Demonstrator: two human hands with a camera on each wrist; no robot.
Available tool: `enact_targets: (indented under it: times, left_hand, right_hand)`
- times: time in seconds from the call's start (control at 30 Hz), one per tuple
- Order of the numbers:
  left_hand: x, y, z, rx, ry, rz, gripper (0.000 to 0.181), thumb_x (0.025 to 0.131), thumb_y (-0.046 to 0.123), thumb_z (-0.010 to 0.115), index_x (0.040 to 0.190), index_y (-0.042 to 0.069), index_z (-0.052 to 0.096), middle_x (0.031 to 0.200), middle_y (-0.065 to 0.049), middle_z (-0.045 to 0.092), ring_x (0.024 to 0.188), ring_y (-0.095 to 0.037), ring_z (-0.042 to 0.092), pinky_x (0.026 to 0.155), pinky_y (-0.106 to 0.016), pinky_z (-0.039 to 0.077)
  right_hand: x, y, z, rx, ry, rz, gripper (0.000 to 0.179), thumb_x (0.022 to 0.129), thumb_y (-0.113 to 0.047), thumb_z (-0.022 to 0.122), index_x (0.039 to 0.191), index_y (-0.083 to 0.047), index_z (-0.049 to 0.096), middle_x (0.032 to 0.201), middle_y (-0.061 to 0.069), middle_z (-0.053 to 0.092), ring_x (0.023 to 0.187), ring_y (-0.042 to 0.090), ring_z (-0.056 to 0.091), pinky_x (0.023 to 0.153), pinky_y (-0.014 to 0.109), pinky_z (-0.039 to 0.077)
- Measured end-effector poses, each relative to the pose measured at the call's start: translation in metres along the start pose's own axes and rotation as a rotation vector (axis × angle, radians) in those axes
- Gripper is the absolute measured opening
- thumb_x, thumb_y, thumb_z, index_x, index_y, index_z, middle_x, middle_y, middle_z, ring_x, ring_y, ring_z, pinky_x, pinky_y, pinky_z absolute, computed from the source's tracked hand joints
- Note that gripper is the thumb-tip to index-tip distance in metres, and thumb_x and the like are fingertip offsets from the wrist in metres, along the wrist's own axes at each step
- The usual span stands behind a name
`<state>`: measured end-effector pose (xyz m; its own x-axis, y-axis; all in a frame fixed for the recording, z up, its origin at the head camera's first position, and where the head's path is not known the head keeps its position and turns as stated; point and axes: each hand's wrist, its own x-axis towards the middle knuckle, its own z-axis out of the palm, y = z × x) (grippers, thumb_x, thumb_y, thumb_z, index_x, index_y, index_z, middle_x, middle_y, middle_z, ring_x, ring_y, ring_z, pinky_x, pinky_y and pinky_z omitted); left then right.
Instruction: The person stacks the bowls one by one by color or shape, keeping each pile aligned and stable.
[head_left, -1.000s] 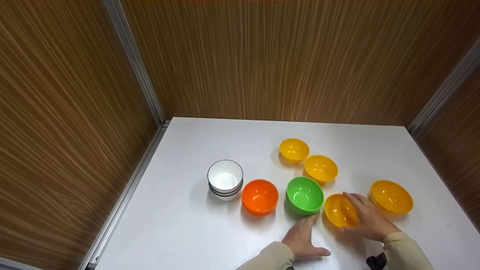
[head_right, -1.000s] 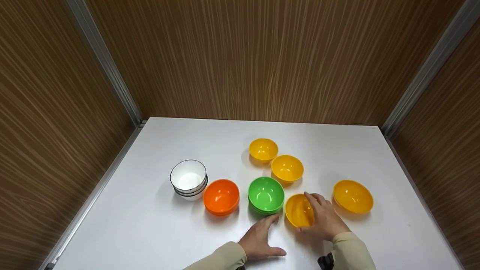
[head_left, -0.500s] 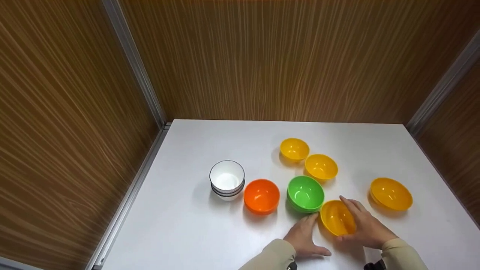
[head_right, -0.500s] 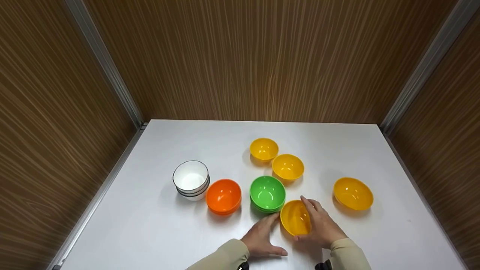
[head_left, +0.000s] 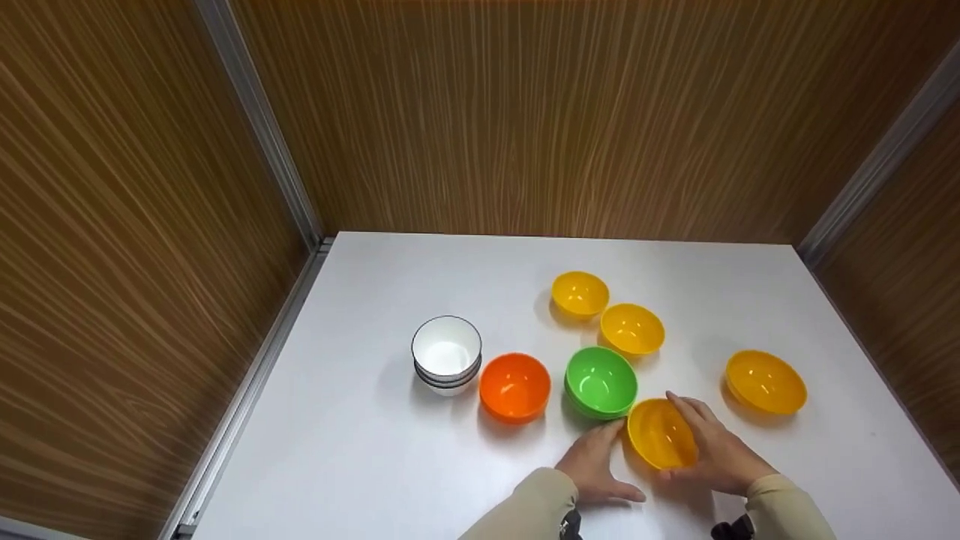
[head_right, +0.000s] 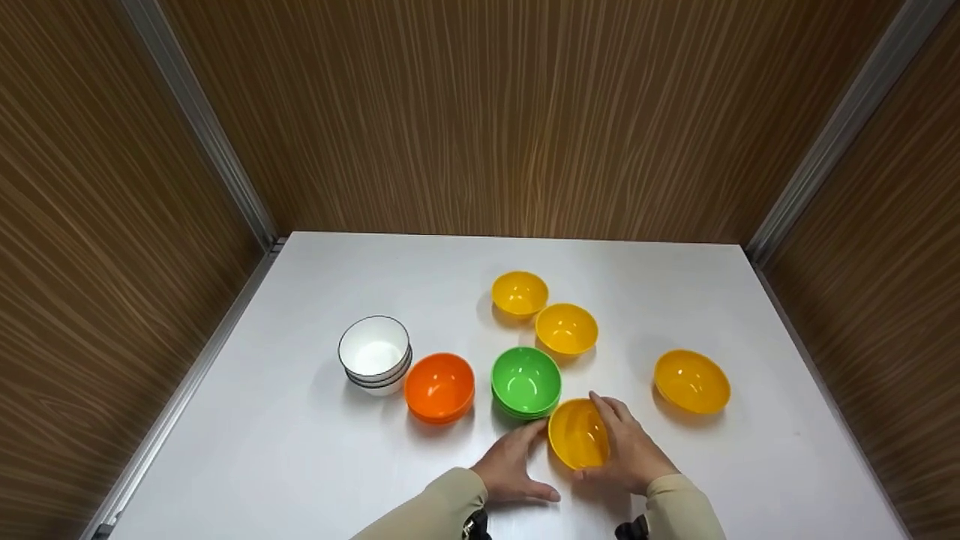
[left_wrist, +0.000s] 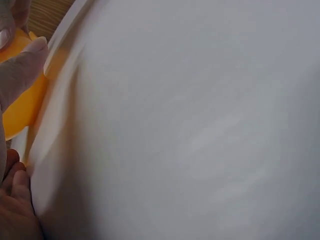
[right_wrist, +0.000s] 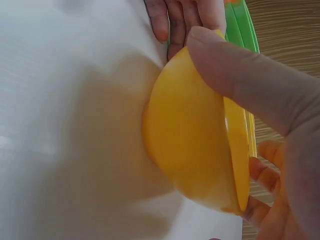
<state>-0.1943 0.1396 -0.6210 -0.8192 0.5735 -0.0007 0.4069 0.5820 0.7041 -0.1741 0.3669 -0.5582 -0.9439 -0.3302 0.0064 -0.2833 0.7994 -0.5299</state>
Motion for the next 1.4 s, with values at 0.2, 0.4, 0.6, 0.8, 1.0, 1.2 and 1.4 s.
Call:
enact_targets:
  times: [0.2,0.4,0.6,0.8,1.0,1.2,1.4]
  left_hand:
    - [0.000,-0.003,0.000,-0.035,-0.015,-0.015,0.115,0.059,0.060,0.083,0.152,0.021,0.027,0.152,0.005,0.033,0.136,-0.010,0.035,0.112,-0.030,0.031]
    - [0.001,-0.005,-0.003,-0.036,-0.023,0.006,0.116,0.058,0.058,0.084,0.151,0.022,0.027,0.151,0.007,0.034,0.135,-0.009,0.036,0.111,-0.029,0.032]
    - [0.002,-0.009,-0.001,-0.050,-0.002,0.061,0.115,0.056,0.054,0.088,0.150,0.023,0.029,0.146,0.010,0.040,0.130,-0.005,0.040,0.110,-0.027,0.033]
    - [-0.002,-0.010,0.004,-0.050,0.033,0.044,0.108,0.060,0.058,0.084,0.148,0.024,0.031,0.141,0.012,0.044,0.125,-0.004,0.044,0.107,-0.027,0.037]
    - [-0.003,-0.004,0.006,-0.095,0.092,0.009,0.103,0.060,0.062,0.081,0.145,0.026,0.035,0.136,0.014,0.048,0.121,-0.002,0.047,0.105,-0.026,0.039]
    - [-0.004,0.001,0.004,-0.092,0.097,-0.038,0.104,0.060,0.065,0.080,0.145,0.025,0.036,0.138,0.012,0.048,0.122,-0.005,0.047,0.105,-0.027,0.039]
    - [-0.003,0.004,0.003,-0.090,0.080,-0.016,0.105,0.061,0.065,0.079,0.146,0.026,0.033,0.139,0.013,0.046,0.125,-0.004,0.045,0.106,-0.028,0.038]
  right_hand:
    - [-0.004,-0.005,0.006,0.002,-0.022,-0.029,0.119,0.060,-0.057,0.083,0.152,-0.008,0.026,0.144,0.020,0.034,0.123,0.043,0.046,0.098,0.061,0.041]
    - [-0.004,-0.006,0.012,0.000,-0.020,-0.049,0.122,0.059,-0.060,0.082,0.152,-0.008,0.024,0.143,0.018,0.035,0.122,0.040,0.047,0.098,0.058,0.042]
    - [-0.003,-0.009,0.017,-0.008,0.029,-0.104,0.123,0.056,-0.061,0.082,0.152,-0.008,0.026,0.139,0.017,0.039,0.118,0.039,0.051,0.094,0.058,0.045]
    - [-0.001,-0.012,0.022,-0.033,0.058,-0.151,0.121,0.056,-0.064,0.081,0.151,-0.010,0.029,0.134,0.019,0.041,0.112,0.036,0.053,0.089,0.057,0.049]
    - [0.011,-0.012,0.005,0.018,0.074,-0.071,0.100,0.073,-0.049,0.080,0.151,-0.013,0.030,0.140,0.024,0.036,0.117,0.047,0.048,0.089,0.067,0.044]
    - [0.025,0.007,-0.029,0.002,0.178,0.043,0.088,0.083,-0.045,0.073,0.150,-0.007,0.030,0.143,0.032,0.032,0.121,0.053,0.040,0.091,0.073,0.036]
    - [0.028,0.045,-0.059,-0.021,0.337,0.133,0.085,0.084,-0.040,0.073,0.146,0.002,0.032,0.138,0.037,0.031,0.120,0.057,0.033,0.090,0.076,0.031]
